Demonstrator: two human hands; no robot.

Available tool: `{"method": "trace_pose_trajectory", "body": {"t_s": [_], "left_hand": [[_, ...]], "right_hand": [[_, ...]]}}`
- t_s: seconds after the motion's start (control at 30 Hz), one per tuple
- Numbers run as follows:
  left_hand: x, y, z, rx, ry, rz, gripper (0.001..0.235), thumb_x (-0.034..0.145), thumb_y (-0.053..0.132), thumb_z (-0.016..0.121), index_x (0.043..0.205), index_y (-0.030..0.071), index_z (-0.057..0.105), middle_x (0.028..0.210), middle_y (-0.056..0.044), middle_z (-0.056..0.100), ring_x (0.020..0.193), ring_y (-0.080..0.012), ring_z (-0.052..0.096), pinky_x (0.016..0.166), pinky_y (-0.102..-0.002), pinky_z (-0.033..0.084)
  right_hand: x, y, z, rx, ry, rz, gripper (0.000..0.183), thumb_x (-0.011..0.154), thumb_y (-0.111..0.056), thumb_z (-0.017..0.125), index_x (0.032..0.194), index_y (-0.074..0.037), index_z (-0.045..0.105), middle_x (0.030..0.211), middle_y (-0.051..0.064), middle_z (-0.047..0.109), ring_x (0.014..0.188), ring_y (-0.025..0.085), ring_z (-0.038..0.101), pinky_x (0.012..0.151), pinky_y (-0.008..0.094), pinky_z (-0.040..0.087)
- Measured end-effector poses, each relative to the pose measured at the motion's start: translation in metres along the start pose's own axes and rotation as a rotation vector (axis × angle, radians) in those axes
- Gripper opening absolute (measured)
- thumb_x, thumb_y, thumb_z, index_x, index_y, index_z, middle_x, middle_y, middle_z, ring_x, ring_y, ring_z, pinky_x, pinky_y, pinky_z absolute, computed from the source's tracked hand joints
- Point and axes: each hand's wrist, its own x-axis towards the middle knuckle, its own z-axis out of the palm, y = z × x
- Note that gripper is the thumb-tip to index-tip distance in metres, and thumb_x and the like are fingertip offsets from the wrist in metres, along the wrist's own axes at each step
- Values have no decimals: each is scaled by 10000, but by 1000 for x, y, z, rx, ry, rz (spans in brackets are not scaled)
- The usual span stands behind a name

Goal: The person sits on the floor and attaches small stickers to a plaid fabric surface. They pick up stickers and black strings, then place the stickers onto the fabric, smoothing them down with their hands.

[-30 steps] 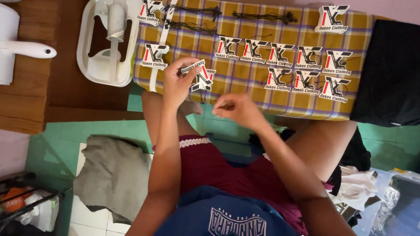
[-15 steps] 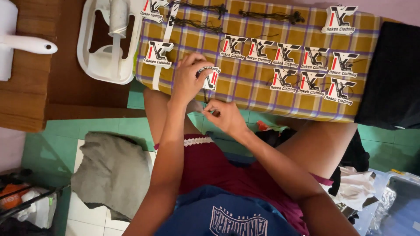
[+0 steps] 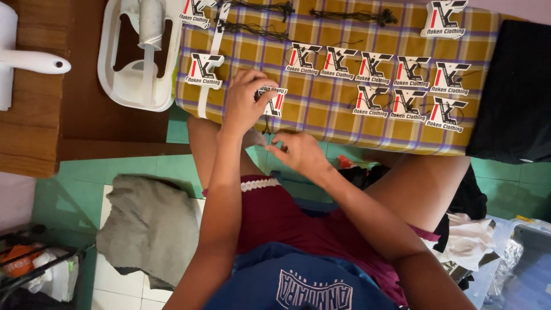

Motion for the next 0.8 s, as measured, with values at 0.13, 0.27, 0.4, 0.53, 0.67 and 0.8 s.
{"method": "trace_pose_trajectory", "body": {"t_s": [0.13, 0.27, 0.4, 0.53, 0.67, 0.8], "left_hand": [[-1, -1, 0, 5, 1, -2, 235, 1000, 453, 688, 1048, 245, 786, 1009, -5, 630, 1077, -256, 583, 942, -422, 435], [-2, -1, 1, 5, 11, 3, 232, 1000, 449, 693, 1055, 242, 782, 1008, -4, 634, 1062, -258, 585, 926, -424, 440], [-2, 0, 1, 22, 32, 32, 236, 1005, 444, 691, 1049, 229, 780, 1003, -2, 633, 1041, -247, 592, 903, -413, 447], [-3, -1, 2, 30, 42, 40, 250, 1013, 451, 677, 1047, 222, 772, 1003, -3, 627, 1036, -245, 586, 913, -414, 442], [-3, -5, 2, 46, 42, 61, 236, 1006, 455, 679, 1055, 244, 773, 1009, -1, 624, 1038, -248, 586, 901, -415, 443], [-4, -1, 0, 47, 47, 75, 198, 1011, 408, 685, 1057, 237, 775, 1010, -6, 626, 1036, -255, 591, 892, -408, 441]], "right_hand": [[1, 6, -1, -14, -25, 87, 428, 1009, -416, 661, 1203, -38, 709, 709, 103, 746, 600, 293, 722, 480, 446, 580], [1, -10, 2, 233, -116, 204, 718, 980, -455, 691, 1388, 112, 524, 761, 158, 759, 624, 276, 727, 511, 426, 600], [5, 8, 43, 741, -37, 340, 763, 994, -374, 720, 1452, 160, 424, 708, 165, 754, 482, 231, 695, 408, 334, 554], [9, 21, 82, 1040, 96, 439, 677, 1022, -359, 699, 1476, 76, 449, 632, 197, 703, 423, 259, 671, 346, 325, 533], [14, 4, 79, 1162, 225, 508, 648, 1043, -356, 659, 1403, 151, 478, 611, 196, 673, 396, 234, 640, 322, 292, 486], [10, 1, 74, 1136, 240, 489, 418, 1093, -324, 536, 1149, 67, 675, 588, 158, 663, 381, 216, 636, 303, 272, 454]]}}
